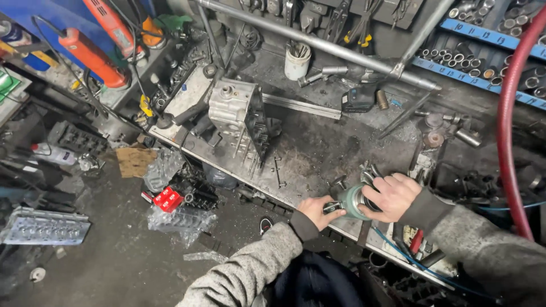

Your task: The person works on a metal engine component at a cluttered workbench, repositioning it and using a screwdriver on it, then moves to a bench area to handle small parts. Afterwards the person pours hot water from a kettle into a cup and stirs food in the cup with a spoon.

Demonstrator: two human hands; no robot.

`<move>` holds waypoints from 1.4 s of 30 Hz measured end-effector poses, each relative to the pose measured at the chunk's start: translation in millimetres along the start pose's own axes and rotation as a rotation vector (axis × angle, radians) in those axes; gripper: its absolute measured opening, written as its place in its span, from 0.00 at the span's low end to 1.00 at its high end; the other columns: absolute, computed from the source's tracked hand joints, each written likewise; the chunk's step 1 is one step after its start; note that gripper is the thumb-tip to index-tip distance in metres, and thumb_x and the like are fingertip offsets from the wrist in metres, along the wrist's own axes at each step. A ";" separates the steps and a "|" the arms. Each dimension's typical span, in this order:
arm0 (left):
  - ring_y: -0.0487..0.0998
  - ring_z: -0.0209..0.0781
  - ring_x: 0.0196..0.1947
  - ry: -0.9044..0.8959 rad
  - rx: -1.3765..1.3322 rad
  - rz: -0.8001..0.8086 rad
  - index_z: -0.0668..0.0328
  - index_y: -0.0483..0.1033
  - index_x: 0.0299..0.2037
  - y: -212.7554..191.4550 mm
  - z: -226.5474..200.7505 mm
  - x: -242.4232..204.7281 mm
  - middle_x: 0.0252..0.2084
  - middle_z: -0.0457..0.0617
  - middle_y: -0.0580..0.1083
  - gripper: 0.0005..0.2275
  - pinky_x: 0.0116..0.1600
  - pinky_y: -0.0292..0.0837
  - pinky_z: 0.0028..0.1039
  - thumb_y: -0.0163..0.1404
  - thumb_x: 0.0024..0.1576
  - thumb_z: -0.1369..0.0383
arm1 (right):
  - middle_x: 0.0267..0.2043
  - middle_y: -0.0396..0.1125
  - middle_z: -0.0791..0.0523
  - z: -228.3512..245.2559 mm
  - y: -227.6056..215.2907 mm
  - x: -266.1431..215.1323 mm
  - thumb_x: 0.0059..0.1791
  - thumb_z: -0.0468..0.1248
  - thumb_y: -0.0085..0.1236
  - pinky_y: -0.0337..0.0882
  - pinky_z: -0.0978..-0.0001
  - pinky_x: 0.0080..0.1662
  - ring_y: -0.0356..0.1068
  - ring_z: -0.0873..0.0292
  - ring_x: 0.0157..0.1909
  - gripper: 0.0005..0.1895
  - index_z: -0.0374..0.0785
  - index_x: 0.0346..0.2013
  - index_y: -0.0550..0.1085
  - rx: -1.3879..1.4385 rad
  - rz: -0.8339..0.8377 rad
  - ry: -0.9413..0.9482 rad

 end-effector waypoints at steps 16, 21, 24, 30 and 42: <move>0.83 0.57 0.34 0.139 0.164 0.266 0.56 0.75 0.46 4.4 33.8 33.7 0.34 0.54 0.80 0.19 0.45 0.74 0.47 0.48 0.62 0.48 | 0.21 0.63 0.55 -2.9 -16.8 -0.9 0.39 0.65 0.60 0.67 0.63 0.23 0.68 0.55 0.21 0.29 0.41 0.26 0.72 -0.107 -0.050 0.420; 0.81 0.61 0.36 0.288 0.083 0.235 0.58 0.75 0.48 4.5 16.5 29.9 0.35 0.57 0.81 0.19 0.43 0.73 0.49 0.49 0.61 0.50 | 0.21 0.63 0.57 2.4 -3.3 13.8 0.44 0.51 0.55 0.68 0.63 0.28 0.68 0.56 0.22 0.16 0.42 0.28 0.71 -0.021 0.024 0.117; 0.82 0.59 0.32 -0.016 0.127 0.176 0.59 0.73 0.48 4.4 4.8 0.7 0.32 0.59 0.79 0.20 0.43 0.77 0.46 0.46 0.62 0.49 | 0.16 0.62 0.58 -1.4 1.3 19.2 0.45 0.50 0.55 0.66 0.61 0.27 0.67 0.55 0.18 0.14 0.43 0.26 0.71 -0.072 0.008 0.162; 0.79 0.65 0.35 0.016 0.222 0.040 0.62 0.73 0.52 59.6 1.7 -24.1 0.32 0.62 0.79 0.21 0.45 0.73 0.53 0.50 0.63 0.51 | 0.20 0.65 0.57 -31.2 6.6 2.9 0.51 0.52 0.53 0.68 0.62 0.28 0.69 0.55 0.21 0.17 0.42 0.31 0.69 -0.085 0.085 0.640; 0.82 0.58 0.32 0.113 0.200 0.226 0.55 0.78 0.51 -5.2 13.9 5.4 0.31 0.57 0.80 0.20 0.41 0.77 0.45 0.55 0.55 0.52 | 0.19 0.61 0.58 2.1 -14.0 13.6 0.42 0.57 0.61 0.67 0.64 0.28 0.66 0.55 0.22 0.22 0.42 0.25 0.71 -0.007 -0.164 0.090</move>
Point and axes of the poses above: each hand's wrist, its own x-axis towards the middle knuckle, its own y-axis out of the palm, z = x × y, the point moved 8 cm from there along x, towards the middle knuckle
